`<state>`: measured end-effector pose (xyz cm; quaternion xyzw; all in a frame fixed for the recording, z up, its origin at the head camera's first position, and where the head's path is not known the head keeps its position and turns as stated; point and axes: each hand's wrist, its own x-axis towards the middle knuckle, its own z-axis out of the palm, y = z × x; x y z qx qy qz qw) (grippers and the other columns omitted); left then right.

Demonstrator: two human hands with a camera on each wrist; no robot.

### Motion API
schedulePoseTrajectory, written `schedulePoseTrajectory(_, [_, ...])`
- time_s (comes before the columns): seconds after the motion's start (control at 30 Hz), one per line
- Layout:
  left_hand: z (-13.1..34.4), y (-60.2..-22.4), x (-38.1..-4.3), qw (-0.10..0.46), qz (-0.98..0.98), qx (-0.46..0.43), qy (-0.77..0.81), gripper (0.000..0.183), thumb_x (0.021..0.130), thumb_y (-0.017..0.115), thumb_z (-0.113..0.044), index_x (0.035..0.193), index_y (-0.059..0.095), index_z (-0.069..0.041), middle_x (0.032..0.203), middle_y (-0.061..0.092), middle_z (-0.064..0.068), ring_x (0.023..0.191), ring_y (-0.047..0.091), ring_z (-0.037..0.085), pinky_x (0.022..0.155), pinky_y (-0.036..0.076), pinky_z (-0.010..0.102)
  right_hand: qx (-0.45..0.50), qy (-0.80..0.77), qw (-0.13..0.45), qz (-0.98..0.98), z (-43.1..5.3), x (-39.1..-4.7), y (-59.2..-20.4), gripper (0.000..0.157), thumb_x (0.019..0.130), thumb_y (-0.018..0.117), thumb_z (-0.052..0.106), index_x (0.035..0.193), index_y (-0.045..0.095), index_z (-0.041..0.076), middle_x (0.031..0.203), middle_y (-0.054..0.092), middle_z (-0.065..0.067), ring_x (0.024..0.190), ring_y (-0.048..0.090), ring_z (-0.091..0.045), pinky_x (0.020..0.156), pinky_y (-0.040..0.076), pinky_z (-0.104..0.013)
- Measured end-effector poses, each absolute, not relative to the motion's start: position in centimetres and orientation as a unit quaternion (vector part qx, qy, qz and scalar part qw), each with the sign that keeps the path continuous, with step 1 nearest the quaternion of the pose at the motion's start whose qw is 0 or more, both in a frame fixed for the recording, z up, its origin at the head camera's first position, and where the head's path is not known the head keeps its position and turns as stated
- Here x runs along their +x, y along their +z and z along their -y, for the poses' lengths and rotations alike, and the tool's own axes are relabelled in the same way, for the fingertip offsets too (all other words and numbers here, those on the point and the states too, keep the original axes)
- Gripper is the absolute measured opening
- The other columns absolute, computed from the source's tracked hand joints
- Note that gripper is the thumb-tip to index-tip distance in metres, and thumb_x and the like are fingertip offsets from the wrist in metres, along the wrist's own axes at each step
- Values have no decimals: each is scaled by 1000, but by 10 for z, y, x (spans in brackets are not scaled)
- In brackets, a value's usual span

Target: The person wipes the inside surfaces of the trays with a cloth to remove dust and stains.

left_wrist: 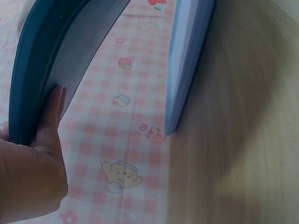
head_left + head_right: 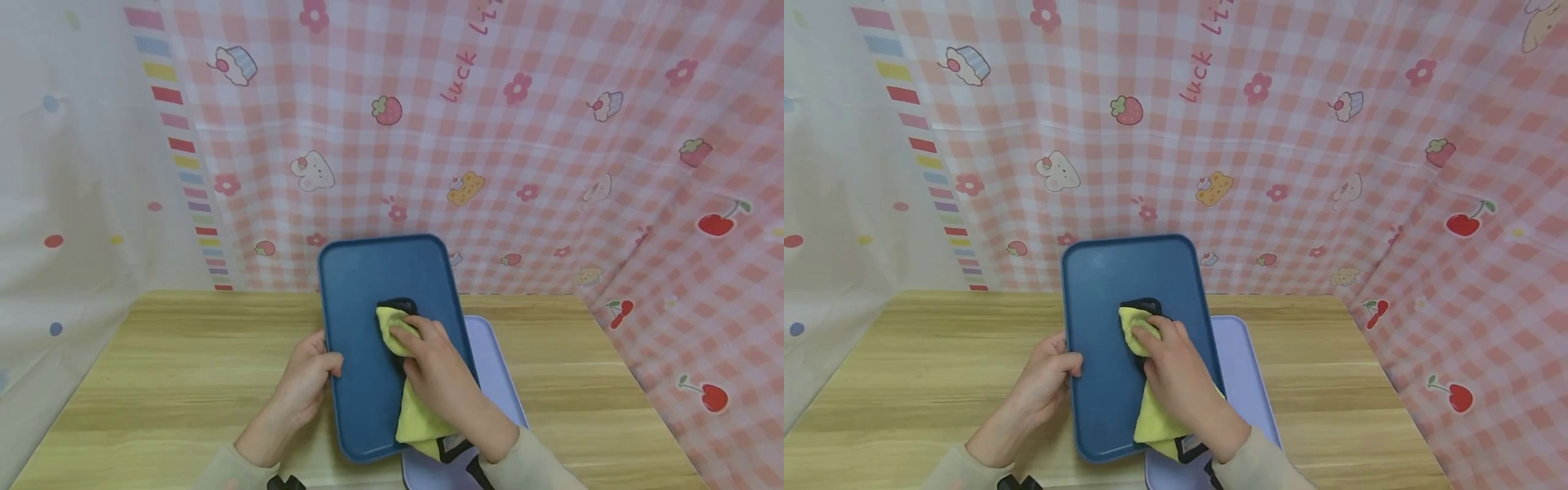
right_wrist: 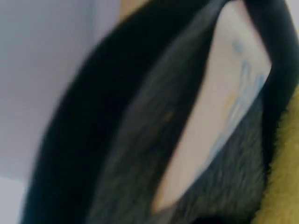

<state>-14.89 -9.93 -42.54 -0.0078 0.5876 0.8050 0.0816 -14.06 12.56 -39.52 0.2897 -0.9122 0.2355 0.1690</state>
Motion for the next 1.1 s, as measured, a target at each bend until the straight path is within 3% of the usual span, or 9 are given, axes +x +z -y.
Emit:
schedulePoseTrajectory(0.33, [99, -427, -150, 77, -592, -17, 802, 66, 59, 44, 13, 122, 62, 15, 110, 73, 14, 90, 67, 18, 73, 53, 28, 224, 265, 204, 915, -154, -147, -400, 47, 86, 68, -12, 132, 68, -4, 135, 59, -24, 120, 57, -44, 94, 53, -54])
schedulePoseTrajectory(0.73, [98, -427, -152, 70, -592, -20, 802, 65, 59, 44, 13, 122, 62, 15, 108, 74, 14, 89, 68, 17, 73, 54, 27, 165, 289, 223, 916, -155, -144, -408, 57, 86, 76, 1, 141, 62, -2, 137, 59, -25, 123, 55, -47, 101, 47, -60])
schedulePoseTrajectory(1.1, [99, -426, -151, 70, -593, -16, 802, 66, 59, 44, 13, 122, 62, 15, 108, 74, 14, 90, 68, 17, 73, 54, 27, 239, 258, 215, 911, -133, -131, -412, 53, 84, 76, -4, 137, 65, 0, 136, 58, -22, 118, 55, -40, 95, 52, -55])
